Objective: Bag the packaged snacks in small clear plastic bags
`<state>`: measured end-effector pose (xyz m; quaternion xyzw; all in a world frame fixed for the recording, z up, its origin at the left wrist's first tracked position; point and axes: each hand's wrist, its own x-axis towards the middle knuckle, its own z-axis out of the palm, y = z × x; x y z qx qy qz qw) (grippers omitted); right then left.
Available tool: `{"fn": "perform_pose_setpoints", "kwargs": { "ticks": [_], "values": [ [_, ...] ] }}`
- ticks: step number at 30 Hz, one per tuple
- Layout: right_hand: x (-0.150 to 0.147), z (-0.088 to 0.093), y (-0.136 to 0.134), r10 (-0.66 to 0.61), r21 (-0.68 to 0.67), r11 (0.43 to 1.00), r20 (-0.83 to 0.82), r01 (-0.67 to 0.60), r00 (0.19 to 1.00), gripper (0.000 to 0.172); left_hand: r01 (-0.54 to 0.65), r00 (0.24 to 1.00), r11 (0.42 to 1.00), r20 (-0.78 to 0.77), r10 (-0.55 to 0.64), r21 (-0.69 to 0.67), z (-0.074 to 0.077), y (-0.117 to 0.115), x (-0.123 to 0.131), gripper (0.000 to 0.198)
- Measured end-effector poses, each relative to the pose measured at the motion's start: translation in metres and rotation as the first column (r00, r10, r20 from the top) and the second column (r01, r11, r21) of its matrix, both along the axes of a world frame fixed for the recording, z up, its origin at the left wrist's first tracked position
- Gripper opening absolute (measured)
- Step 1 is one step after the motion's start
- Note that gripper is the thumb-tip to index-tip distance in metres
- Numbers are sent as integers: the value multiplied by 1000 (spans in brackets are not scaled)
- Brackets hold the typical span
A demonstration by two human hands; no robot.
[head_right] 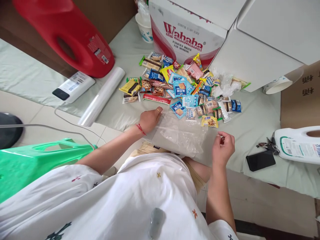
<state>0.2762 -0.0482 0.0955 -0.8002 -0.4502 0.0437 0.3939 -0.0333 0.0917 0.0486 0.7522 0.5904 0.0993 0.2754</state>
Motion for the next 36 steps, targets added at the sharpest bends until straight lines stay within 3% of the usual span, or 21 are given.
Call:
{"fn": "perform_pose_setpoints", "kwargs": {
  "ticks": [3,5,7,9,11,13,16,19,23,27,30,32,34,36],
  "values": [
    [-47,14,2,264,26,962,153,-271,952,28,14,990,1000,-141,-14,1,3,-1,5,35],
    [-77,13,9,483,-91,876,153,-474,862,42,27,974,1000,-225,-27,-2,7,-1,7,40],
    [-98,4,20,587,-237,802,140,-548,798,60,42,963,999,-268,-42,-6,10,-1,8,43],
    [-110,-7,29,631,-364,745,111,-559,768,60,48,958,999,-282,-50,-16,14,-1,8,44],
    [-115,-13,32,667,-427,695,79,-579,741,35,30,959,999,-282,-35,-23,16,0,8,45],
    [-117,-12,30,684,-403,688,83,-603,725,16,1,963,1000,-268,-8,-26,17,1,8,45],
    [-124,-2,17,684,-281,723,164,-631,710,14,-23,975,1000,-223,19,-12,14,6,7,46],
    [-142,1,4,703,-225,711,255,-666,664,12,-4,990,999,-142,9,36,11,12,7,45],
    [-175,-19,1,704,-278,709,344,-648,622,17,17,999,999,-30,-15,51,9,24,3,36],
    [-191,-42,11,748,-349,664,281,-662,602,18,28,987,999,158,-25,-18,9,39,-11,33],
    [-193,-46,15,781,-368,621,215,-692,587,18,-92,964,982,262,47,163,12,37,-26,43],
    [-193,-45,15,803,-388,590,188,-709,566,20,-187,948,904,311,64,384,20,22,-32,42],
    [-194,-44,16,810,-427,574,170,-699,562,22,-132,935,837,348,-72,530,31,1,-33,32],
    [-197,-44,16,809,-477,564,157,-674,566,27,153,869,804,309,-386,574,39,-18,-27,27]
  ]
}}
